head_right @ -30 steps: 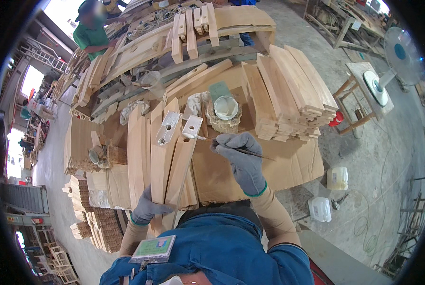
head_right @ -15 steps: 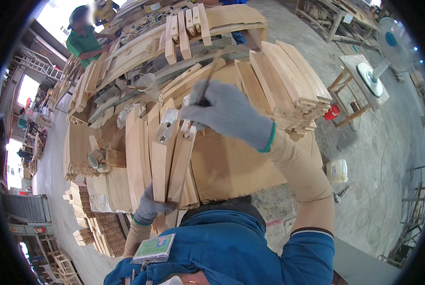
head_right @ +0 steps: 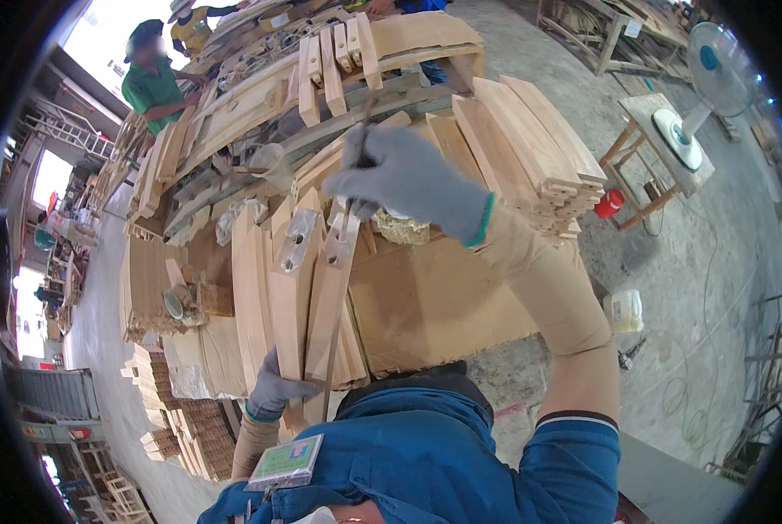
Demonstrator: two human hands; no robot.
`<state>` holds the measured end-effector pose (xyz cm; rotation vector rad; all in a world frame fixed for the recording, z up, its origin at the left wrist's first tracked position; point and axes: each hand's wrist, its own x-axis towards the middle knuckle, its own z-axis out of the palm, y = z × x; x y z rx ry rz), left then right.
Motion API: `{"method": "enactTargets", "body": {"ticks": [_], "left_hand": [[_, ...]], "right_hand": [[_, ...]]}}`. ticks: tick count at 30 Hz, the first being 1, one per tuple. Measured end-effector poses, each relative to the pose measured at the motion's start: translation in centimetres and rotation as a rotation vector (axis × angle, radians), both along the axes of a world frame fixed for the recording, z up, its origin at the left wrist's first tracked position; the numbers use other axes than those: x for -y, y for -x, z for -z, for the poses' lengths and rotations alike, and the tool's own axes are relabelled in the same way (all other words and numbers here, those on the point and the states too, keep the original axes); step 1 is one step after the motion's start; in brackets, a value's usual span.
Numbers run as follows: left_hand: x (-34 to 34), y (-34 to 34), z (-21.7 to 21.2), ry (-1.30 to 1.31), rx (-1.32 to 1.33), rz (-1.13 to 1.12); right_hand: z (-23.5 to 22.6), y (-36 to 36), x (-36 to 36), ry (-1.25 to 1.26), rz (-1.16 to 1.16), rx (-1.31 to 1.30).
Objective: The person applies glue to the holes of wooden slats using a brush, then places them on a stack. The person repeats this process for several pieces in a workshop setting.
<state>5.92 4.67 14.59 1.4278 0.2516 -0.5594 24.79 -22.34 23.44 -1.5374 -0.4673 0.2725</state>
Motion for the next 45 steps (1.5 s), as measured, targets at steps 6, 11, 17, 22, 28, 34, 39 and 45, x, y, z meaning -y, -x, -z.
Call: {"method": "enactTargets", "body": {"ticks": [6, 11, 17, 22, 28, 34, 39, 45], "left_hand": [[0.6, 0.3, -0.6, 0.006, 0.015, -0.034], [0.6, 0.1, -1.1, 0.008, -0.005, 0.006], [-0.4, 0.5, -0.2, 0.042, 0.097, -0.092], [-0.4, 0.9, -0.9, 0.022, 0.114, -0.012], [-1.0, 1.3, -1.1, 0.019, 0.107, 0.042], [-1.5, 1.5, -0.7, 0.073, 0.117, 0.055], [-1.6, 1.5, -0.8, 0.067, 0.125, 0.028], [-3.4, 1.6, 0.1, 0.075, 0.141, 0.051]], "right_hand": [[-0.1, 0.3, -0.3, 0.298, 0.062, 0.382], [-0.9, 1.0, 0.1, 0.132, 0.057, 0.111], [2.8, 4.6, 1.3, -0.157, 0.223, 0.085], [6.7, 7.0, -0.4, -0.654, 0.427, 0.016], [8.4, 7.4, -1.6, -0.751, 0.446, 0.030], [8.5, 7.9, -1.9, -0.730, 0.390, 0.107], [8.7, 7.5, -2.5, -0.544, 0.499, 0.245], [8.3, 8.9, -3.4, -0.721, 0.358, 0.158]]}}
